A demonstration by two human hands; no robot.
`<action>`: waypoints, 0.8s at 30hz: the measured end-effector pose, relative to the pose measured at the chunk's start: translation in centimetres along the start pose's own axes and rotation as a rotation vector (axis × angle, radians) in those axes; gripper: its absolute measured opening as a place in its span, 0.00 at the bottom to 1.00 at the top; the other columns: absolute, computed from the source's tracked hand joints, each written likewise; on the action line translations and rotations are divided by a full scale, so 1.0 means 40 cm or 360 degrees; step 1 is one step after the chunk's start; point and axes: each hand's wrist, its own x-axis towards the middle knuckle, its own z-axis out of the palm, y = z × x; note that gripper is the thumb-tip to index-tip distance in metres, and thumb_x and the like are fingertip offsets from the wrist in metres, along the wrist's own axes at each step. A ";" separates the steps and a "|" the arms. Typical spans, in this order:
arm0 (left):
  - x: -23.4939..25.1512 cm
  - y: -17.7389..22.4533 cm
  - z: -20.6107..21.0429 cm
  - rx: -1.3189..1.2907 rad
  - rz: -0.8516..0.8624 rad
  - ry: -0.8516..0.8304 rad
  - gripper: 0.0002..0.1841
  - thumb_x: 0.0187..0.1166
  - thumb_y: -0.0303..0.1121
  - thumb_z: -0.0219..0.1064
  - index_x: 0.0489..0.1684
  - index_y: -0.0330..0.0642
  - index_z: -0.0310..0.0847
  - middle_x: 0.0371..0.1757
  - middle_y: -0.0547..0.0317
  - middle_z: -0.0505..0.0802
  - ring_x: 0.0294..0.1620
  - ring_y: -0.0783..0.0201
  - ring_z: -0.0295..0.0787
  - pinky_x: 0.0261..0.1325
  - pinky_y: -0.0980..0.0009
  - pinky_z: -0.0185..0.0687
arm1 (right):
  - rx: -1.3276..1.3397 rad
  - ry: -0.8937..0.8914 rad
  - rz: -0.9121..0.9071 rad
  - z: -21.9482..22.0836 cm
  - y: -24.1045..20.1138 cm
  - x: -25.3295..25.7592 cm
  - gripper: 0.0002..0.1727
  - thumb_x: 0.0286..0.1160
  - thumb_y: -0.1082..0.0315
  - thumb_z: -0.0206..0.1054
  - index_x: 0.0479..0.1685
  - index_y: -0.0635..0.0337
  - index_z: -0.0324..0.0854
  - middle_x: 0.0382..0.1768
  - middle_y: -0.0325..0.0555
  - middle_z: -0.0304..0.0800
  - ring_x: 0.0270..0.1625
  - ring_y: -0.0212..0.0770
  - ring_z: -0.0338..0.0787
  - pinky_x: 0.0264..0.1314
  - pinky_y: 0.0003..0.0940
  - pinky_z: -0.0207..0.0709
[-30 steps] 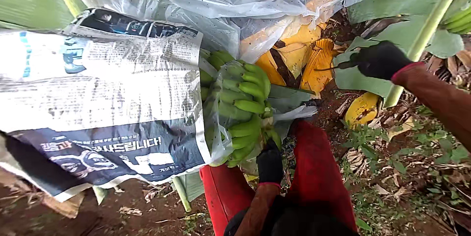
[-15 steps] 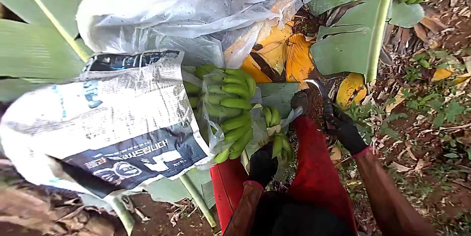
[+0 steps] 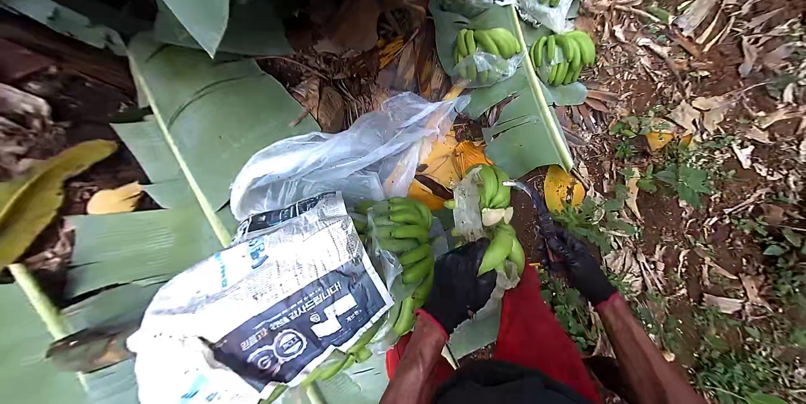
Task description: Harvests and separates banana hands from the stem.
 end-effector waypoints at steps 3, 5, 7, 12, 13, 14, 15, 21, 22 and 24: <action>-0.026 0.061 -0.089 -0.0068 0.0173 0.0151 0.26 0.69 0.45 0.74 0.68 0.48 0.88 0.57 0.55 0.97 0.55 0.55 0.96 0.57 0.46 0.90 | 0.0029 0.0000 -0.0098 -0.004 -0.058 -0.063 0.29 0.82 0.51 0.64 0.73 0.64 0.72 0.43 0.52 0.92 0.31 0.43 0.91 0.32 0.37 0.89; -0.038 0.092 -0.129 -0.0130 0.0294 0.0228 0.24 0.68 0.45 0.75 0.64 0.49 0.90 0.54 0.57 0.98 0.53 0.57 0.97 0.55 0.48 0.91 | 0.0009 -0.0046 -0.0107 -0.001 -0.099 -0.100 0.29 0.81 0.50 0.65 0.71 0.63 0.73 0.42 0.51 0.92 0.31 0.41 0.91 0.32 0.36 0.88; -0.047 0.120 -0.153 -0.0207 0.0352 0.0225 0.23 0.67 0.46 0.75 0.63 0.52 0.91 0.52 0.60 0.98 0.51 0.61 0.96 0.54 0.50 0.91 | -0.0024 -0.0100 -0.0104 -0.001 -0.121 -0.131 0.29 0.80 0.50 0.66 0.70 0.63 0.74 0.41 0.50 0.92 0.31 0.41 0.91 0.31 0.35 0.88; -0.064 0.151 -0.143 -0.0663 0.0233 0.0138 0.23 0.64 0.41 0.79 0.60 0.51 0.92 0.47 0.65 0.98 0.44 0.71 0.95 0.52 0.61 0.92 | -0.0123 -0.0076 -0.0060 -0.001 -0.107 -0.225 0.29 0.82 0.49 0.64 0.71 0.63 0.74 0.36 0.50 0.90 0.28 0.42 0.89 0.29 0.38 0.87; -0.066 0.149 -0.123 -0.0785 0.0183 0.0143 0.22 0.63 0.40 0.80 0.59 0.51 0.92 0.47 0.66 0.98 0.45 0.72 0.95 0.54 0.63 0.92 | -0.0096 -0.0053 -0.0042 0.005 -0.094 -0.247 0.28 0.83 0.50 0.61 0.71 0.63 0.74 0.34 0.48 0.89 0.25 0.41 0.88 0.27 0.37 0.86; -0.068 0.145 -0.098 -0.0904 0.0133 0.0155 0.22 0.62 0.39 0.80 0.59 0.50 0.92 0.48 0.65 0.98 0.47 0.73 0.95 0.56 0.64 0.92 | -0.0045 -0.0024 -0.0021 0.014 -0.079 -0.266 0.26 0.85 0.51 0.59 0.71 0.63 0.74 0.31 0.47 0.88 0.23 0.40 0.86 0.25 0.36 0.85; -0.068 0.140 -0.068 -0.1022 0.0077 0.0168 0.22 0.63 0.38 0.81 0.58 0.48 0.92 0.49 0.64 0.98 0.48 0.72 0.95 0.58 0.64 0.92 | 0.0014 0.0024 0.0007 0.024 -0.063 -0.281 0.25 0.88 0.53 0.56 0.71 0.62 0.74 0.28 0.46 0.88 0.20 0.39 0.85 0.22 0.35 0.84; -0.095 0.118 0.127 -0.1476 -0.0279 0.0291 0.20 0.65 0.33 0.79 0.57 0.40 0.91 0.47 0.56 0.98 0.47 0.67 0.95 0.56 0.64 0.92 | 0.0186 0.0204 0.0215 0.065 0.006 -0.315 0.23 0.94 0.55 0.50 0.71 0.60 0.78 0.20 0.44 0.82 0.13 0.35 0.77 0.15 0.31 0.77; -0.099 0.119 0.147 -0.1561 -0.0327 0.0325 0.20 0.65 0.32 0.79 0.58 0.39 0.90 0.47 0.55 0.97 0.46 0.66 0.95 0.54 0.64 0.92 | 0.0202 0.0222 0.0245 0.066 0.006 -0.313 0.23 0.94 0.55 0.50 0.71 0.60 0.79 0.20 0.43 0.82 0.13 0.35 0.77 0.15 0.31 0.76; -0.097 0.124 0.167 -0.1656 -0.0391 0.0364 0.20 0.66 0.32 0.79 0.59 0.38 0.90 0.47 0.54 0.97 0.45 0.65 0.95 0.52 0.63 0.92 | 0.0214 0.0275 0.0321 0.071 -0.002 -0.308 0.20 0.94 0.55 0.50 0.58 0.61 0.81 0.20 0.42 0.82 0.13 0.34 0.77 0.15 0.30 0.77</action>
